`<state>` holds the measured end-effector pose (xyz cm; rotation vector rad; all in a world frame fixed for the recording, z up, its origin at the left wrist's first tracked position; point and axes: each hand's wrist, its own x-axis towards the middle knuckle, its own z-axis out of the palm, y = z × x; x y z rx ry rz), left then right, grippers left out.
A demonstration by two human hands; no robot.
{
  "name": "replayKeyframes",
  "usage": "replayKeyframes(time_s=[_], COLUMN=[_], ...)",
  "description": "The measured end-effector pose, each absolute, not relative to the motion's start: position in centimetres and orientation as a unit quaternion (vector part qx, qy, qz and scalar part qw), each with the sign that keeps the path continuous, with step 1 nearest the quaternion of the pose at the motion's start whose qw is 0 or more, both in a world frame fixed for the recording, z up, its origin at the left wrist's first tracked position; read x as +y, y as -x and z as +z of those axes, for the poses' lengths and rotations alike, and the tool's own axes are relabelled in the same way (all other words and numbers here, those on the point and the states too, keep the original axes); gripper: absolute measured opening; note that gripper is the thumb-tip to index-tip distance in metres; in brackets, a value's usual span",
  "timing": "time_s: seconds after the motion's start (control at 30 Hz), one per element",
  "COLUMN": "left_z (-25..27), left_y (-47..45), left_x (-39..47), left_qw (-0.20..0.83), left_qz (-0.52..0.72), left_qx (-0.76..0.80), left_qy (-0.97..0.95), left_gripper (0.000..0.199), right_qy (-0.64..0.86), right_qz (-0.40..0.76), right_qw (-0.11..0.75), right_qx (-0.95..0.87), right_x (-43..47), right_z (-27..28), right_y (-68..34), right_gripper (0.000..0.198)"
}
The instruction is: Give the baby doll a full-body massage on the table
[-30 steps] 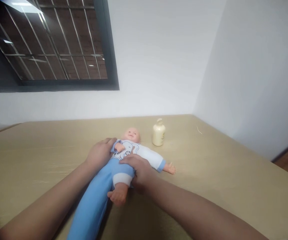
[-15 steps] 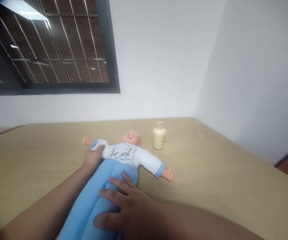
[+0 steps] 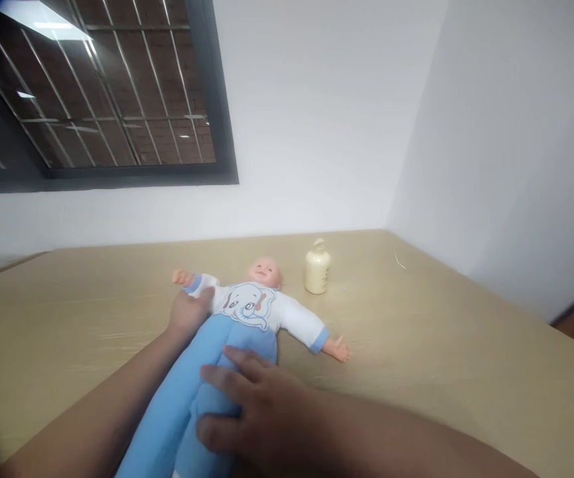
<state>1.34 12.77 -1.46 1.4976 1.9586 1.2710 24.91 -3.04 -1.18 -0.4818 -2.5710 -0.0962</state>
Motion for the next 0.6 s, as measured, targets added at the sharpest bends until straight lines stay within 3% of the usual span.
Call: replayKeyframes(time_s=[0.17,0.4,0.6], left_z=[0.0,1.0,0.9], left_y=[-2.2,-3.3,-3.5], left_x=[11.5,10.5,10.4], left_qw=[0.073,-0.092,-0.105], left_qz=[0.342,0.164,0.16], left_qx=[0.666,0.587,0.576], left_qy=[-0.659,-0.787,-0.795], left_gripper=[0.037,0.037,0.042], right_qy=[0.239,0.268,0.258], right_qz=[0.05,0.138,0.146], right_qw=[0.357,0.443,0.444], right_qx=[-0.902,-0.844,-0.846], right_x=[-0.6,2.5,3.0], right_z=[-1.3,-2.5,-2.5], right_y=[-26.5,-26.3,-26.5], right_gripper=[0.049,0.054,0.061])
